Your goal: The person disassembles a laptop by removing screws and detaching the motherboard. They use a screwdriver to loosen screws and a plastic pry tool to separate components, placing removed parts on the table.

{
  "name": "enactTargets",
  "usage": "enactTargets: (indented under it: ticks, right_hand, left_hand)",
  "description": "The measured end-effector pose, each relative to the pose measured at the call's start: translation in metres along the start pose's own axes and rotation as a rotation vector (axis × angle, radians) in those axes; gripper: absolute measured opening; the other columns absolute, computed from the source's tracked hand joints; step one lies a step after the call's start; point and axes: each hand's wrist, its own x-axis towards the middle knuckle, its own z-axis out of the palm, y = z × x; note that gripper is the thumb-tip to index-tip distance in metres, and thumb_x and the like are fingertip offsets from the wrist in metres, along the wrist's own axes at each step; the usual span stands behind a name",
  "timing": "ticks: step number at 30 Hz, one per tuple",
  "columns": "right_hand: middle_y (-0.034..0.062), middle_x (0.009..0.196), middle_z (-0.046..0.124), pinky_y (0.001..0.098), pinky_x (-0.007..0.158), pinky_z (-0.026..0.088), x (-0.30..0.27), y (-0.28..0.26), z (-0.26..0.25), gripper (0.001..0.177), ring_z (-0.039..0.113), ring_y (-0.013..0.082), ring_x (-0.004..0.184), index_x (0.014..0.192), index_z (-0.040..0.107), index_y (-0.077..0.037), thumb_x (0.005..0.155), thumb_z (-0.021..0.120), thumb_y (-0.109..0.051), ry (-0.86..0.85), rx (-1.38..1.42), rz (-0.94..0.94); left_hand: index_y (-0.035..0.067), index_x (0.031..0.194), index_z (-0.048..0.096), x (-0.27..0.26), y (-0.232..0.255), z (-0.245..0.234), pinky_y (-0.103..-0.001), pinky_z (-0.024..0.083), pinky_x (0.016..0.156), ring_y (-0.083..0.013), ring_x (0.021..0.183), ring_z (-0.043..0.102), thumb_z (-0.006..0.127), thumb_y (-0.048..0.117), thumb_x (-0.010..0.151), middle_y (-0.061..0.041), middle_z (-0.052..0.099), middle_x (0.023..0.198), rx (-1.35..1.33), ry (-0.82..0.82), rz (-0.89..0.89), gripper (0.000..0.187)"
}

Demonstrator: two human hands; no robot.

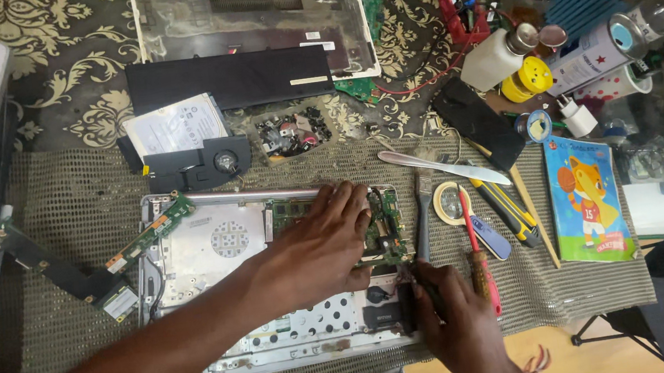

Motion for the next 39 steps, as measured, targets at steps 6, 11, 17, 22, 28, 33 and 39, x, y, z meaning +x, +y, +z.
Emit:
enactTargets:
  ticks: [6, 11, 17, 22, 28, 33, 39]
  right_hand:
    - [0.0002, 0.107, 0.072, 0.0423, 0.052, 0.058, 0.018, -0.005, -0.025, 0.026, 0.072, 0.0248, 0.077, 0.122, 0.062, -0.012, 0.097, 0.060, -0.018, -0.109, -0.057, -0.056]
    - [0.0029, 0.105, 0.070, 0.0410, 0.051, 0.058, 0.009, -0.005, -0.012, 0.029, 0.070, 0.0234, 0.071, 0.123, 0.061, -0.012, 0.095, 0.058, -0.014, -0.096, -0.072, -0.042]
    - [0.0049, 0.107, 0.067, 0.0396, 0.059, 0.058, -0.016, -0.019, 0.033, 0.029, 0.073, 0.0257, 0.084, 0.126, 0.062, -0.012, 0.100, 0.054, -0.022, 0.070, -0.083, 0.130]
    - [0.0015, 0.117, 0.070, 0.0465, 0.061, 0.058, -0.010, -0.038, 0.036, 0.029, 0.074, 0.0286, 0.095, 0.125, 0.062, -0.020, 0.098, 0.054, -0.028, 0.056, -0.095, 0.321]
    - [-0.0014, 0.103, 0.072, 0.0419, 0.059, 0.055, 0.012, -0.038, 0.010, 0.027, 0.073, 0.0240, 0.070, 0.122, 0.065, -0.021, 0.097, 0.056, -0.023, 0.032, -0.067, 0.259]
    - [-0.0008, 0.103, 0.081, 0.0403, 0.076, 0.056, 0.022, -0.035, -0.008, 0.022, 0.077, 0.0301, 0.090, 0.113, 0.066, -0.022, 0.095, 0.056, -0.030, -0.114, 0.047, 0.417]
    - [0.0027, 0.114, 0.080, 0.0386, 0.083, 0.056, 0.038, -0.039, -0.026, 0.022, 0.075, 0.0292, 0.101, 0.113, 0.066, -0.015, 0.095, 0.056, -0.022, -0.140, 0.100, 0.315]
  left_hand:
    - [-0.012, 0.146, 0.036, 0.000, 0.000, -0.009, -0.060, 0.009, 0.124, -0.0535, 0.152, 0.012, 0.052, 0.057, 0.099, -0.038, 0.010, 0.164, -0.047, -0.012, -0.017, 0.085]
    - [-0.014, 0.143, 0.039, -0.001, 0.002, -0.013, -0.061, 0.014, 0.123, -0.0552, 0.150, 0.017, 0.055, 0.056, 0.098, -0.040, 0.015, 0.163, -0.019, 0.007, -0.009, 0.085]
    - [-0.012, 0.148, 0.030, 0.001, 0.003, -0.004, -0.062, 0.009, 0.123, -0.0553, 0.152, 0.009, 0.054, 0.055, 0.098, -0.037, 0.008, 0.165, -0.011, -0.021, -0.025, 0.087]
    - [-0.009, 0.152, 0.033, 0.003, 0.003, 0.008, -0.067, 0.026, 0.115, -0.0586, 0.150, 0.011, 0.060, 0.058, 0.097, -0.033, 0.012, 0.167, -0.095, 0.006, -0.110, 0.090]
    - [-0.016, 0.147, 0.032, 0.005, -0.004, 0.008, -0.066, 0.014, 0.122, -0.0593, 0.148, 0.017, 0.052, 0.054, 0.099, -0.043, 0.018, 0.160, 0.046, 0.109, 0.028, 0.087]
    - [-0.013, 0.149, 0.029, 0.006, 0.000, 0.012, -0.065, 0.007, 0.123, -0.0570, 0.151, 0.010, 0.038, 0.046, 0.103, -0.039, 0.011, 0.163, 0.026, 0.060, -0.022, 0.075]
    - [-0.012, 0.148, 0.031, 0.005, -0.002, -0.001, -0.064, 0.011, 0.122, -0.0568, 0.151, 0.013, 0.045, 0.056, 0.101, -0.040, 0.011, 0.162, 0.022, 0.024, -0.019, 0.085]
